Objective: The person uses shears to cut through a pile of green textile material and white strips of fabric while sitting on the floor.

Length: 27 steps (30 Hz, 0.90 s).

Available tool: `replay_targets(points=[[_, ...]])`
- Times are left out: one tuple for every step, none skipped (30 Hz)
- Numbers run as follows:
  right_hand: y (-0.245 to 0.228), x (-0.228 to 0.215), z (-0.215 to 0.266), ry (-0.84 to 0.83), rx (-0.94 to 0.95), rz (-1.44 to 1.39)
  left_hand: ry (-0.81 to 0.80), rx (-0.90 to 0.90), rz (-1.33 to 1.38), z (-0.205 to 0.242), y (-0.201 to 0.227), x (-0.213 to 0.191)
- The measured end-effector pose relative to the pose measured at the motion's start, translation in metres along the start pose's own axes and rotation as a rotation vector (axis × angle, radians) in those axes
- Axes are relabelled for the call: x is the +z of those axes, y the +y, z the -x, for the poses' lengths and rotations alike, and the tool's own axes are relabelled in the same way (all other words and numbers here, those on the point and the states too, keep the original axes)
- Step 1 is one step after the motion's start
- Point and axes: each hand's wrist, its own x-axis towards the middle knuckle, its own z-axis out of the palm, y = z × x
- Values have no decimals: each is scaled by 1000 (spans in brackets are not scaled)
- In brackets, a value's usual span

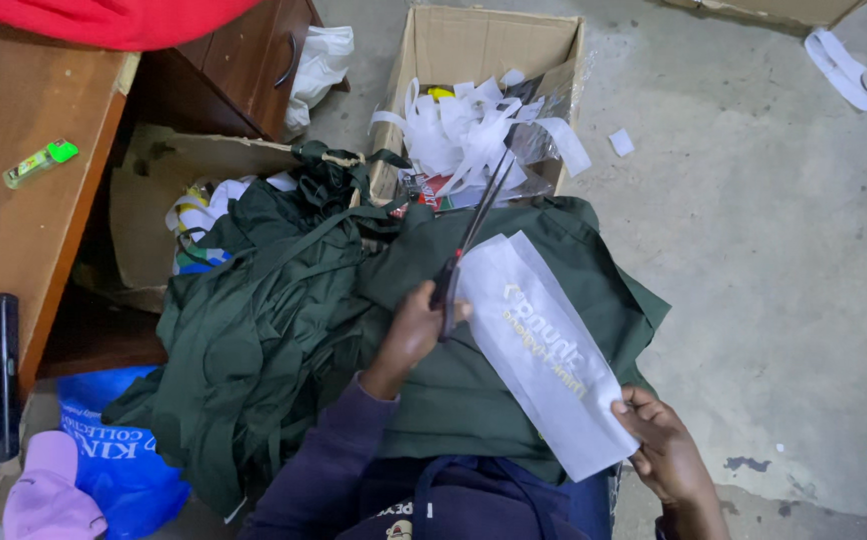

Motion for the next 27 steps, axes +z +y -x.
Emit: replay_targets(points=[[4,0,-1,0,4,1,0,-4,1,-4,-4,9],[6,-2,-1,68,33,199,-56,62,383,-7,-8,20],[7,-4,-2,136,62,399,-112,127,766,-10,-12,32],[-3,6,5,141,61,400,-117,128,769,-20,-16,34],[-14,15,13,227,-55,712,-34,137,757,-30,-18,36],[-22,26,21,310,-170,1016,47,142,739,-39,-23,38],[-22,30,27,314,-166,1014,42,138,738,-38,-18,31],[-21,36,31,393,-451,1189,180,119,279,-37,-13,21],[-21,41,35,470,-747,1350,309,96,-181,-37,-7,12],[-22,47,39,470,-743,1348,307,94,-184,-38,-8,8],[-22,53,42,169,-689,1313,256,122,-218,-40,-8,4],[-22,59,49,-128,-622,1258,203,144,-253,-39,-11,0],[-10,50,43,-131,-613,1254,199,136,-257,-36,-10,-1],[0,43,34,-133,-785,1496,248,123,-243,-38,-5,-3],[11,36,25,-134,-959,1736,297,110,-228,-40,-1,-5],[13,35,23,-136,-962,1738,300,111,-225,-38,5,-7],[15,33,20,-106,-963,1742,266,77,-252,-37,11,-10],[19,33,18,-78,-960,1742,230,39,-282,-34,16,-14],[24,30,16,-80,-960,1741,231,37,-282,-24,22,-14],[26,26,12,-112,-800,1607,59,18,-18,-16,29,-13],[28,21,9,-142,-644,1469,-115,-3,247,-8,37,-11],[17,20,10,-142,-643,1469,-116,-3,247,-7,26,-3],[6,18,11,49,-428,1299,-173,-27,415,-6,15,6],[-5,16,13,230,-216,1116,-232,-52,583,-4,5,16],[-6,25,15,232,-214,1116,-234,-53,583,9,9,19],[-8,34,15,322,-310,959,-255,-39,501,22,14,21],[-10,43,16,409,-402,797,-275,-24,418,35,18,23]])
